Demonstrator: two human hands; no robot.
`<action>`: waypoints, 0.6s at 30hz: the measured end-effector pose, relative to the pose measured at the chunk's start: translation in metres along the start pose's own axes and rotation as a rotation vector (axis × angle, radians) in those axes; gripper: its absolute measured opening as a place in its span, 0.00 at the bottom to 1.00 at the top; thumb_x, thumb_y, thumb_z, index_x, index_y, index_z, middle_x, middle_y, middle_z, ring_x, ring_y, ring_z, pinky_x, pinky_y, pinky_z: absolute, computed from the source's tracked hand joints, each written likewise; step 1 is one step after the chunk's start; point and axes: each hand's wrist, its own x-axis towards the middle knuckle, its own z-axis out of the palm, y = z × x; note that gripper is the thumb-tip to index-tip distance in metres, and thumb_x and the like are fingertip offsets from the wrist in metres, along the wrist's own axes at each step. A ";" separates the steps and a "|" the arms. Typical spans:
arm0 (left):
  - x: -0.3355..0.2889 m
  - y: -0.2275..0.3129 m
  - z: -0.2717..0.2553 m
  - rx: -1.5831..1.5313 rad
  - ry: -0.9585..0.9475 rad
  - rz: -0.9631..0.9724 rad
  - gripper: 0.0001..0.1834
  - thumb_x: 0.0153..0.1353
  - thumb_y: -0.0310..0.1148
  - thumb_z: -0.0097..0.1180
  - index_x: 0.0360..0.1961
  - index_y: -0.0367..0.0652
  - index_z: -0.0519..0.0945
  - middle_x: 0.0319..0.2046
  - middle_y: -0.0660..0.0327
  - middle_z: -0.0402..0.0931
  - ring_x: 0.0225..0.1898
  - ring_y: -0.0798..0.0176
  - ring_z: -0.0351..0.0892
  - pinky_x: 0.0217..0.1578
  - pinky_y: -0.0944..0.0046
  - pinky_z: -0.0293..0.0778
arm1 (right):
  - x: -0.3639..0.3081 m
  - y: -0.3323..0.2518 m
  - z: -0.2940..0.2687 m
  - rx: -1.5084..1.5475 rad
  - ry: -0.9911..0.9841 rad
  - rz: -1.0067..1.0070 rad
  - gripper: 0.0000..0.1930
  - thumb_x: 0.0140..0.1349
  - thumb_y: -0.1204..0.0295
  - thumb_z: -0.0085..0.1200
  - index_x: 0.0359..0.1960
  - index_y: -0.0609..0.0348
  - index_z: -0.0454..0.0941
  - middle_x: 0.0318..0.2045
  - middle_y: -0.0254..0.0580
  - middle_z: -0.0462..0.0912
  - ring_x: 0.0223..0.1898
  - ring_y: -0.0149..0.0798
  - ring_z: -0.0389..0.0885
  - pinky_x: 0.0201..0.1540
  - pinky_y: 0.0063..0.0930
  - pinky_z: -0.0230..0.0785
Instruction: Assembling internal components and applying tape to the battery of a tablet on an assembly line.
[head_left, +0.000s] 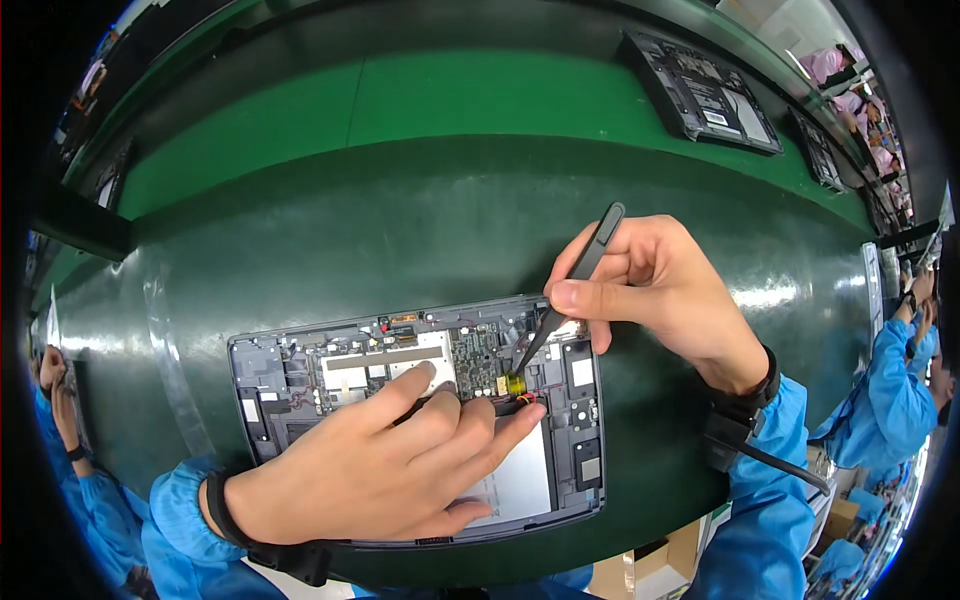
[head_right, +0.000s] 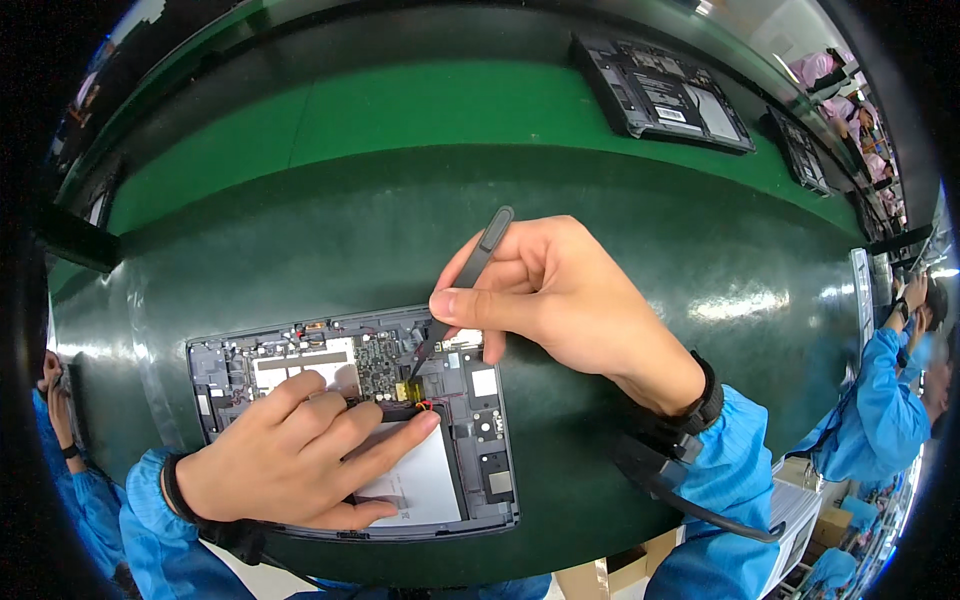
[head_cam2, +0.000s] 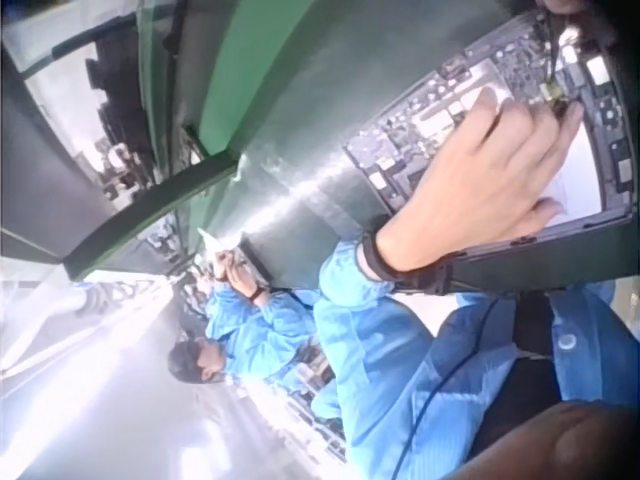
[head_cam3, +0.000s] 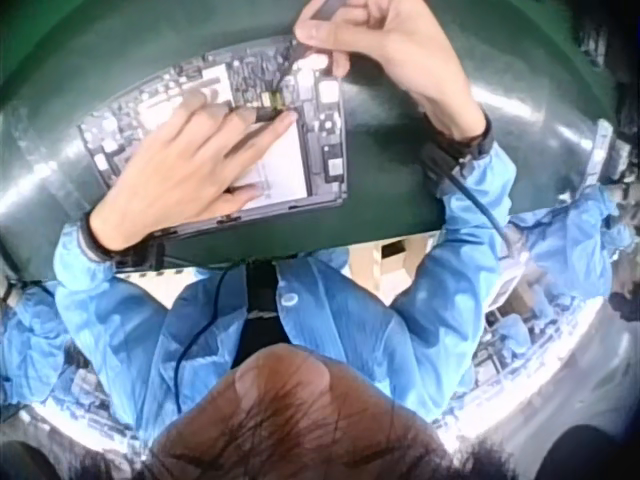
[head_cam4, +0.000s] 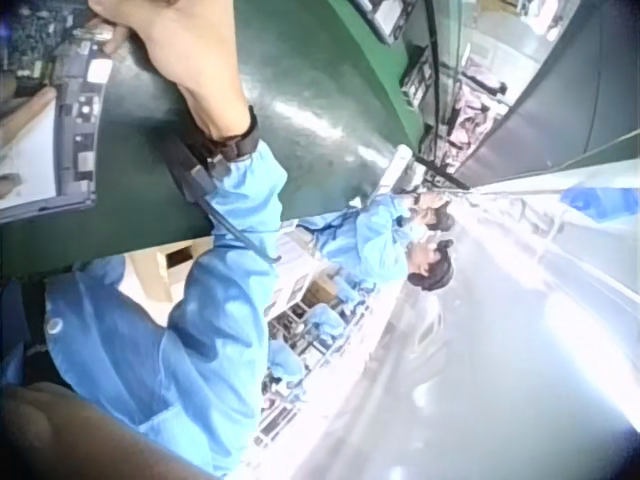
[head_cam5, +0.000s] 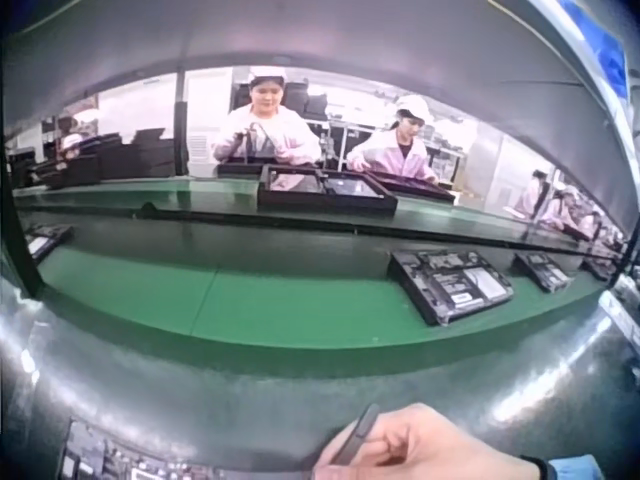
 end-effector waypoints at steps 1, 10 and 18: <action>0.000 0.000 0.001 -0.006 0.003 0.000 0.36 0.64 0.63 0.51 0.66 0.53 0.77 0.42 0.65 0.72 0.48 0.59 0.69 0.54 0.59 0.68 | -0.001 0.000 0.000 -0.002 0.001 0.006 0.07 0.65 0.74 0.66 0.39 0.66 0.83 0.28 0.40 0.88 0.23 0.28 0.81 0.31 0.21 0.70; 0.000 0.003 0.003 0.008 0.011 0.007 0.36 0.64 0.63 0.49 0.66 0.53 0.77 0.42 0.64 0.72 0.48 0.60 0.68 0.54 0.59 0.67 | -0.004 0.002 0.001 -0.007 0.010 0.012 0.07 0.64 0.74 0.66 0.39 0.67 0.84 0.28 0.41 0.88 0.23 0.28 0.81 0.31 0.21 0.70; 0.001 0.003 0.003 0.011 0.010 0.002 0.36 0.65 0.63 0.48 0.66 0.52 0.77 0.41 0.65 0.70 0.49 0.60 0.67 0.54 0.59 0.67 | -0.005 0.001 0.001 0.042 0.014 0.025 0.08 0.64 0.74 0.66 0.39 0.68 0.84 0.29 0.42 0.88 0.24 0.29 0.83 0.32 0.21 0.71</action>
